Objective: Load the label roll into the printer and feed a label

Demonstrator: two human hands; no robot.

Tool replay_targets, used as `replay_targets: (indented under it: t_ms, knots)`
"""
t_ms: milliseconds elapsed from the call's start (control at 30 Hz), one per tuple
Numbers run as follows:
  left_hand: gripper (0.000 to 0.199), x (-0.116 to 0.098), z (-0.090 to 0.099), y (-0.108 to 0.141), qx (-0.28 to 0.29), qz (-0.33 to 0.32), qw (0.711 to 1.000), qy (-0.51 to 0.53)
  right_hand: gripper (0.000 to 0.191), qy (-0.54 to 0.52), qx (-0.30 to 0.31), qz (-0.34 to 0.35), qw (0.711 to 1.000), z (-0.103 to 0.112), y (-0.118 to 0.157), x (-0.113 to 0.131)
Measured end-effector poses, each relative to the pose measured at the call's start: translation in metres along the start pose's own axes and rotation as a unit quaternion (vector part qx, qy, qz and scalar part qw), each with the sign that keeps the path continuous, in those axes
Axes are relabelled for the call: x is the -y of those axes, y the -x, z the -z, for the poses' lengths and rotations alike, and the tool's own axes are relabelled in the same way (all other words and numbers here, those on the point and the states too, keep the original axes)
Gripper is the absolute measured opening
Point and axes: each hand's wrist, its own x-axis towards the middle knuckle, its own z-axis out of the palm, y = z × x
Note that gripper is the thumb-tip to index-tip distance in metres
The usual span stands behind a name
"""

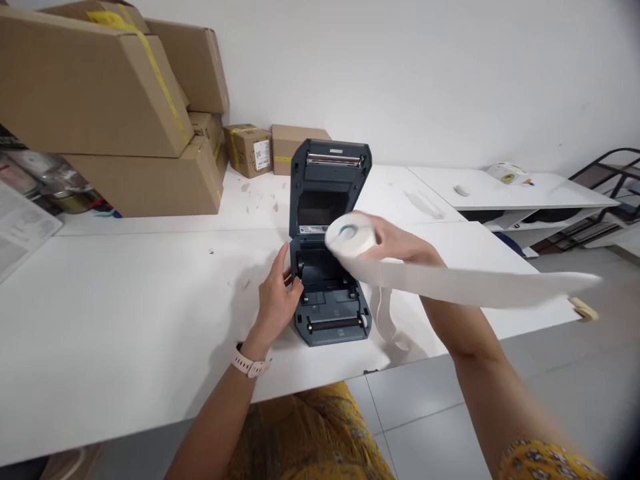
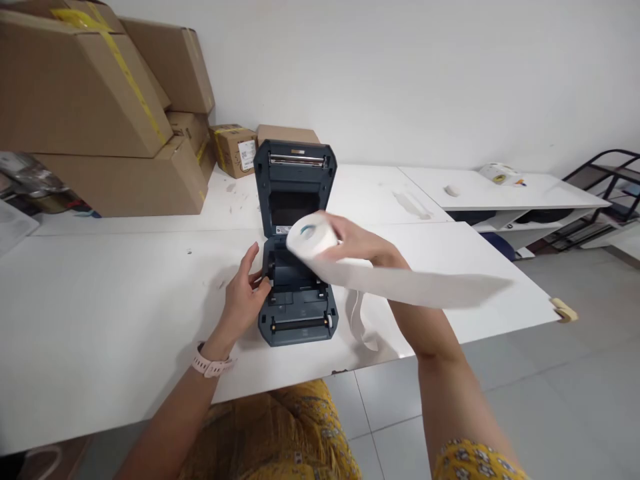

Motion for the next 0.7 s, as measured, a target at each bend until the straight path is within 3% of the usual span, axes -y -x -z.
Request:
replay_targets:
  t_ms: [100, 167, 333, 433, 500, 600, 700]
  knots:
    - [0.077, 0.0, 0.0, 0.0, 0.001, -0.005, 1.0, -0.01, 0.07, 0.081, 0.137, -0.009, 0.987, -0.01, -0.026, 0.033]
    - [0.079, 0.001, -0.001, 0.0, -0.002, -0.014, 1.0, -0.005, 0.07, 0.159, 0.198, -0.023, 0.967, -0.022, -0.038, 0.042]
    - [0.078, 0.004, -0.002, 0.001, -0.011, -0.044, 0.999, 0.022, 0.076, 0.218, 0.232, -0.031, 0.948, -0.053, -0.05, 0.026]
    - [0.077, 0.006, -0.003, 0.0, -0.012, -0.036, 0.999, 0.02, 0.082, 0.211, 0.216, -0.004, 0.953, -0.06, -0.045, 0.013]
    - [0.077, 0.007, -0.004, 0.0, -0.013, -0.031, 0.999, 0.021, 0.081, 0.213, 0.167, 0.047, 0.962, -0.061, -0.031, 0.011]
    - [0.076, 0.008, -0.004, 0.0, -0.01, -0.035, 0.999, 0.026, 0.067, 0.179, 0.084, 0.131, 0.971, -0.063, 0.004, 0.015]
    - [0.074, 0.006, -0.003, 0.001, -0.003, -0.033, 0.999, 0.018, 0.062, 0.157, 0.071, 0.171, 0.97, -0.075, 0.048, 0.023]
